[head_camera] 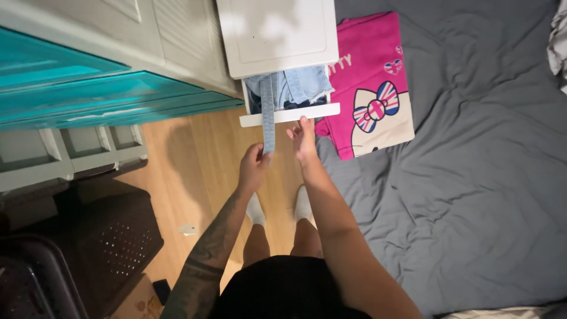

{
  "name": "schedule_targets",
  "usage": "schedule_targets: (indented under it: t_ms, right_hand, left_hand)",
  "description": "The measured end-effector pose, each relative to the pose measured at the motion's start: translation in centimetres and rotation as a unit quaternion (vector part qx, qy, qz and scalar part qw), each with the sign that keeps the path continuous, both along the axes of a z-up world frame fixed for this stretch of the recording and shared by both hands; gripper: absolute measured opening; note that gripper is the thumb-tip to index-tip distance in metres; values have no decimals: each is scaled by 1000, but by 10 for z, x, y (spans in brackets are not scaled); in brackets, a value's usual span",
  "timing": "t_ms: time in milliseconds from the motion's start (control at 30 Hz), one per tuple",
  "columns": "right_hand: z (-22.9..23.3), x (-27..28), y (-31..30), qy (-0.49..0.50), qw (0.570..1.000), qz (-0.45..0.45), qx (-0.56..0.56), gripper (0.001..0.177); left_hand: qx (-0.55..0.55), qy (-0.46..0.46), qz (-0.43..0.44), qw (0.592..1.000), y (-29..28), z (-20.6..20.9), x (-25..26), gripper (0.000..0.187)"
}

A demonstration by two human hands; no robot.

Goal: Sort socks and organize clothes in a dresser.

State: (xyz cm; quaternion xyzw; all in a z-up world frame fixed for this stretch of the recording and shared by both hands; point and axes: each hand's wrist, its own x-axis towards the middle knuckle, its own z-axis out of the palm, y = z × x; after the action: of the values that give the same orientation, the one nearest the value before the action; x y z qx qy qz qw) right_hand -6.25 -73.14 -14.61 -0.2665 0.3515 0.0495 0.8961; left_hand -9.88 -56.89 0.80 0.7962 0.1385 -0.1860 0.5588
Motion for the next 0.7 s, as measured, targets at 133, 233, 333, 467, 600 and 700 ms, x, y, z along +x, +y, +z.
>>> schedule_targets:
  t_ms: [133, 233, 333, 467, 600, 700]
  right_hand:
    - [-4, -3, -5, 17, 999, 30, -21, 74]
    - [37, 2, -10, 30, 996, 52, -72, 82]
    - [84, 6, -22, 26, 951, 46, -303, 93]
    - [153, 26, -55, -64, 627, 7, -776, 95]
    - [163, 62, -86, -150, 584, 111, -790, 73]
    - [174, 81, -85, -218, 587, 269, -732, 67]
  left_hand:
    - [162, -253, -118, 947, -11, 54, 18, 22]
    - [169, -389, -206, 882, -18, 94, 64, 24]
    - [101, -409, -293, 858, -24, 97, 110, 22]
    - [-40, -207, -270, 940, -24, 53, 148, 17]
    - [-58, -83, -181, 978, -37, 18, 171, 15]
    - [51, -130, -142, 980, -38, -17, 175, 10]
